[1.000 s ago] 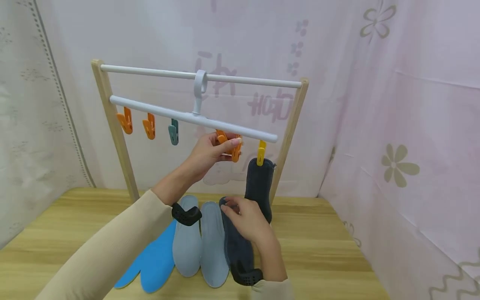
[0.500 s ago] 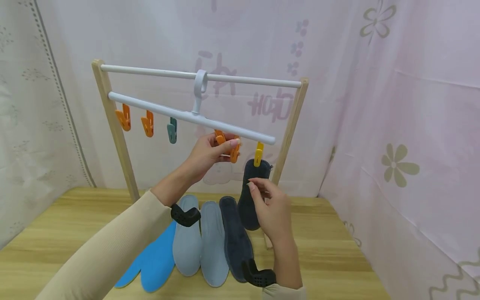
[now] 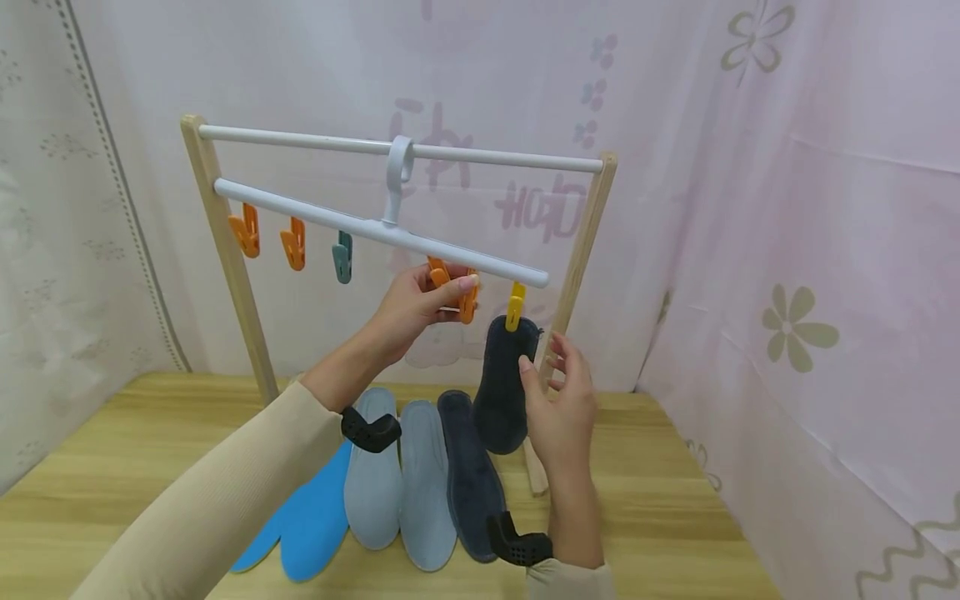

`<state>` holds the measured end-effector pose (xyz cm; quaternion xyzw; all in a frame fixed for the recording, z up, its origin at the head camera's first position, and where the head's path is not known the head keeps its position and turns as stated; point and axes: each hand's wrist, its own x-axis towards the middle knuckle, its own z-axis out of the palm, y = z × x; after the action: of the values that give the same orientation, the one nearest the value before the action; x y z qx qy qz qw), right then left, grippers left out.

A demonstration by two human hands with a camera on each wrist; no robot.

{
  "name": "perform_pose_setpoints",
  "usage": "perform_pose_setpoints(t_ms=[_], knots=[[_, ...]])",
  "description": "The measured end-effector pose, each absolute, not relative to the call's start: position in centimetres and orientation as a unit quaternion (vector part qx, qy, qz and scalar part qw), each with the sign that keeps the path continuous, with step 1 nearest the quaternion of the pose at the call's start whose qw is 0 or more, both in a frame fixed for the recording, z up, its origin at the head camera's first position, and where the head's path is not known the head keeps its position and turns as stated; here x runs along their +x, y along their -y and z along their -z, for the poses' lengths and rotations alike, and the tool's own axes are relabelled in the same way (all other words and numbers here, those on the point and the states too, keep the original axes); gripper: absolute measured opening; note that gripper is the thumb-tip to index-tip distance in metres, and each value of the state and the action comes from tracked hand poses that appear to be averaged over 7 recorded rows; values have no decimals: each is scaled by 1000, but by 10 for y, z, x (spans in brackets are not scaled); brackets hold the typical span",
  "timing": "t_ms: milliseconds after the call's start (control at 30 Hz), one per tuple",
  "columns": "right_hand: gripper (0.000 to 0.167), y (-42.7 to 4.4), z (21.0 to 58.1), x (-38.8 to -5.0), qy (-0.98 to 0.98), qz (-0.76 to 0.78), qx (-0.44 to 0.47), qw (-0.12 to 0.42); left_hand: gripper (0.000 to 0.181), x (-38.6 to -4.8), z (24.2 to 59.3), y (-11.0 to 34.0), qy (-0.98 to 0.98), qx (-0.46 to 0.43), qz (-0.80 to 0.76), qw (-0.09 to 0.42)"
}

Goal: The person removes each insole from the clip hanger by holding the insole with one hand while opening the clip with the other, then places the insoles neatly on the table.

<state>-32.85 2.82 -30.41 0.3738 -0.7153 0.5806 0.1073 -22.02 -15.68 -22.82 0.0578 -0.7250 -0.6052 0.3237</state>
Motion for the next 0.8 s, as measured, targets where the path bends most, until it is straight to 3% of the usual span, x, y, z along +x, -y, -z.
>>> perform_pose_setpoints(t_ms=[200, 400, 800], knots=[[60, -24, 308, -331, 719, -575, 387, 49, 33, -220, 227, 157, 726, 63, 604, 322], [67, -19, 313, -335, 718, -566, 403, 24, 34, -220, 227, 157, 727, 64, 604, 320], [66, -11, 317, -340, 714, -572, 404, -1, 34, -219, 226, 156, 729, 62, 604, 317]])
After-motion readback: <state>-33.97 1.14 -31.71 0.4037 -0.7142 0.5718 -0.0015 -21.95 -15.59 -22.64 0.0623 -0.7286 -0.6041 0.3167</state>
